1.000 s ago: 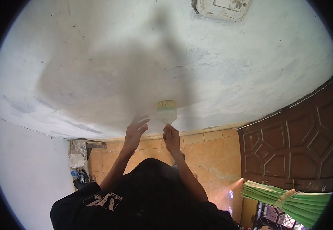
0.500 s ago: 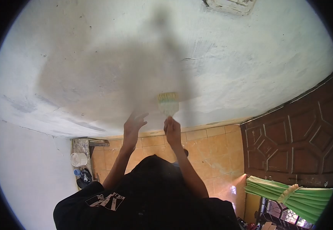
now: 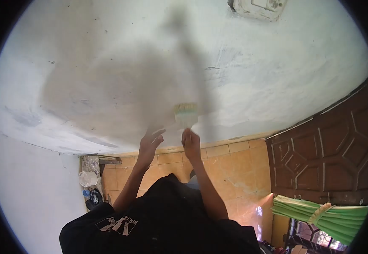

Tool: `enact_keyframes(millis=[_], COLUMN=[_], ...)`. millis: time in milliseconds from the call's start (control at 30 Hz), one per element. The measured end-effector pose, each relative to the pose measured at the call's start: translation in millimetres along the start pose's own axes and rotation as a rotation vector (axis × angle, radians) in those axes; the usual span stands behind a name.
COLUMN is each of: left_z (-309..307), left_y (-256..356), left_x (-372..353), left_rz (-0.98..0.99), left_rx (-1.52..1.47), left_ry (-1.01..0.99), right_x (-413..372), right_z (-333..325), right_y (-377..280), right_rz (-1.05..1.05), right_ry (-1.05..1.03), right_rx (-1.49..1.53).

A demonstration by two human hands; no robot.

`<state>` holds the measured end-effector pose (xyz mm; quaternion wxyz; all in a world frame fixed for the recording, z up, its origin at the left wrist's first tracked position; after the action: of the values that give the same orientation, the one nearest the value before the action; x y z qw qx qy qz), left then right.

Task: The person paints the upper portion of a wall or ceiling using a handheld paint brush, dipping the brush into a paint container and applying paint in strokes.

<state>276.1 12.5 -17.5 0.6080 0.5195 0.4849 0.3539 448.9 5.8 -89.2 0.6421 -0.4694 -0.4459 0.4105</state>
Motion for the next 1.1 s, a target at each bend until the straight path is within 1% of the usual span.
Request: enact_keyframes(millis=[67,167,267,333,400,500,533,567,633,733,833,867,933,1000,1067,1100], left_z=[1,5,13,14,16,21,23,26,29,31,30,29,24,17,14,13], left_y=[3,4,7,4,1,2,4,6,11,6,8,8,8,12,15,19], left_x=[4,0,1,1,1,1,1,0,-1,0,-1,-1,-1,-1,-5,-6], left_rz=[0.004,-0.019,-0.008,-0.001,0.028,0.05,0.053,0.04,0.019,0.031,0.01,0.001,-0.011,-0.012,-0.025,-0.031], left_rx=[-0.025,-0.05,-0.08,-0.075,-0.057,-0.025,-0.012,0.004,0.038,0.071,0.062,0.059,0.054,0.028,0.011,0.011], left_ry=[0.019,0.046,0.072,0.089,0.103,0.137,0.147,0.15,0.149,0.139,0.112,0.1,0.077,0.054,0.046,0.045], right_x=[-23,5,39,50,47,12,3,0,-2,21,48,50,50,23,-10,-13], right_z=[2,3,10,4,-8,-25,-24,-23,-15,-8,-5,-7,-12,-20,-21,-16], right_y=[-12,-58,-110,-95,-57,-3,-2,-3,-37,-88,-102,-96,-61,-10,9,3], right_rz=[0.18,-0.101,-0.103,-0.129,-0.187,-0.052,0.004,-0.002,-0.019,-0.143,-0.128,-0.146,-0.187,-0.101,0.06,0.056], right_ry=[0.014,-0.097,-0.111,-0.12,-0.145,-0.146,-0.133,-0.147,-0.168,-0.259,-0.218,-0.203,-0.177,-0.162,-0.122,-0.134], right_rx=[0.132,0.074,0.126,0.085,0.028,-0.006,-0.006,0.03,0.105,0.069,0.079,0.05,-0.005,-0.041,-0.091,-0.07])
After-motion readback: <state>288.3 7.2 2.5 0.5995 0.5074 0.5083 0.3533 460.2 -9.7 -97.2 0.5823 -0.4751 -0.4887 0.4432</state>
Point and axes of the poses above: each hand's wrist, its own x-axis towards the middle knuckle, its own z-axis out of the palm, y = z × x, the point moved 2 cm from there along x, towards the middle knuckle, and after that the axes turned 12 degrees about -z, right-handed, at the moved point
